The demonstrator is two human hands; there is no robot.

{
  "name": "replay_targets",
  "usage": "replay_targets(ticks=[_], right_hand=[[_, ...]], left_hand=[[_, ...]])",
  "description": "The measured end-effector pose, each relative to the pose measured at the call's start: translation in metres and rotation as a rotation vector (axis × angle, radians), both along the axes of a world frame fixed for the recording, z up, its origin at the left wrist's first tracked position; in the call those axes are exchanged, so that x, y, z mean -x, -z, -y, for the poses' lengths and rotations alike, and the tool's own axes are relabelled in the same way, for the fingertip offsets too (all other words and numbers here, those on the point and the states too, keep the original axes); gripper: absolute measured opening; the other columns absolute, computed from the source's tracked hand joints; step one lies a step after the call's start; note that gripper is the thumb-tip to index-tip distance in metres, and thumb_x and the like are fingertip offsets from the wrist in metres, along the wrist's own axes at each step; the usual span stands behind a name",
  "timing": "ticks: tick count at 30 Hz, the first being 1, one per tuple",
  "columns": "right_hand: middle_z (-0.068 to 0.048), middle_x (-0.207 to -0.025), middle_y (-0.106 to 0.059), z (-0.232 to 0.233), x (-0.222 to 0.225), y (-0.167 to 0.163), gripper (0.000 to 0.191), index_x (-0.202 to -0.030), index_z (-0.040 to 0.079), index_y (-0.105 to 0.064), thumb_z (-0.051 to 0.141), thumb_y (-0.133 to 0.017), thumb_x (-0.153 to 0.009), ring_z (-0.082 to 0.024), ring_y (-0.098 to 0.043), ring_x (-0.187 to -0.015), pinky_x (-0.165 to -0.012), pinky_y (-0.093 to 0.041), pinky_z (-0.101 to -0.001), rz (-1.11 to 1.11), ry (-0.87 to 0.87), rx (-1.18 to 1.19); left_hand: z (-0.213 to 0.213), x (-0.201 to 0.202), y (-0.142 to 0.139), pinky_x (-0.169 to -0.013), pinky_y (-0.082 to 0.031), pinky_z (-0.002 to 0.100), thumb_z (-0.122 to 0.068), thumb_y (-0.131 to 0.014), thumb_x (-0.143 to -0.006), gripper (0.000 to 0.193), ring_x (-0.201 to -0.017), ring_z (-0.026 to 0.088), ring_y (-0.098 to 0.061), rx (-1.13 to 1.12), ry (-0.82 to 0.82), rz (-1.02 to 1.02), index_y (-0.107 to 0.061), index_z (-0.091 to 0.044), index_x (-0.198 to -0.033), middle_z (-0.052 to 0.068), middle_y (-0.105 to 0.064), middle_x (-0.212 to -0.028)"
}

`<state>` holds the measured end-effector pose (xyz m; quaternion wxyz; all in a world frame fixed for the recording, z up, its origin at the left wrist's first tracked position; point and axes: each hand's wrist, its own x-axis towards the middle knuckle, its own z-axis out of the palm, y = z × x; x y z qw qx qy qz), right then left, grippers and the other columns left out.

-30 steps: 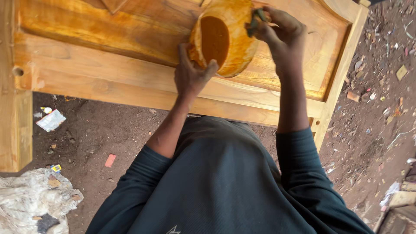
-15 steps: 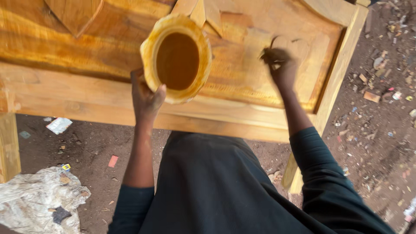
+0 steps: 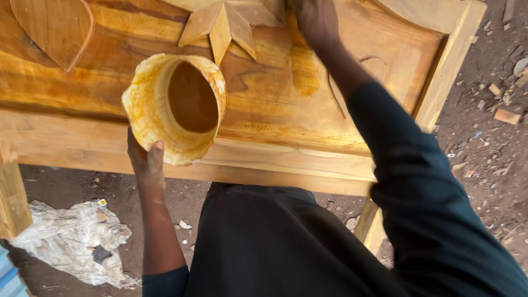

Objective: The person applies a brown liquid finish to a wooden headboard using a cloth. They repeatedly dip the cloth into a container and wipe the finish onto the flat surface and carved decorative elements, including a star and two hearts.

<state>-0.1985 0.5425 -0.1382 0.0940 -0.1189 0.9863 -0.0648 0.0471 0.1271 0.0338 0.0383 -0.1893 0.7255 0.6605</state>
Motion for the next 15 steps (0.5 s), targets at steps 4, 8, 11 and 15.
replay_targets(ticks=[4,8,11,15], right_hand=[[-0.009,-0.143,-0.057,-0.015,-0.14,-0.051,0.046,-0.144,0.008,-0.063,0.005,-0.058,-0.098,-0.032,-0.055,-0.127,-0.1,-0.055,-0.0436,-0.214,-0.203,0.174],[-0.008,-0.138,-0.064,-0.035,-0.248,-0.1,0.032,-0.132,0.006,-0.071,0.008,-0.063,-0.101,-0.027,-0.063,-0.123,-0.1,-0.058,-0.0387,-0.167,-0.225,0.195],[-0.007,-0.133,-0.068,-0.04,-0.255,-0.101,0.027,-0.127,0.008,-0.075,0.011,-0.066,-0.101,-0.026,-0.064,-0.12,-0.096,-0.058,-0.0378,-0.199,-0.244,0.232],[-0.002,-0.126,-0.069,-0.02,-0.196,-0.074,0.019,-0.121,0.014,-0.078,0.018,-0.068,-0.105,-0.027,-0.064,-0.109,-0.088,-0.056,-0.0403,-0.229,-0.163,0.297]], left_hand=[[0.005,0.0,0.008,-0.123,-0.038,0.041,-0.043,-0.075,-0.089,0.092,-0.142,0.026,-0.047,-0.048,-0.018,-0.047,-0.035,0.0,-0.16,0.012,-0.049,-0.152],[0.005,-0.008,0.008,-0.126,-0.036,0.044,-0.049,-0.076,-0.088,0.101,-0.147,0.027,-0.045,-0.015,-0.03,0.025,-0.03,-0.002,-0.164,0.014,-0.045,-0.158],[0.006,-0.009,0.007,-0.13,-0.033,0.047,-0.055,-0.078,-0.088,0.106,-0.152,0.03,-0.041,-0.007,-0.006,0.01,-0.029,-0.001,-0.165,0.016,-0.042,-0.162],[0.012,-0.006,0.013,-0.13,-0.036,0.049,-0.064,-0.076,-0.088,0.11,-0.153,0.034,-0.043,0.044,0.066,-0.022,-0.028,-0.002,-0.165,0.018,-0.042,-0.162]])
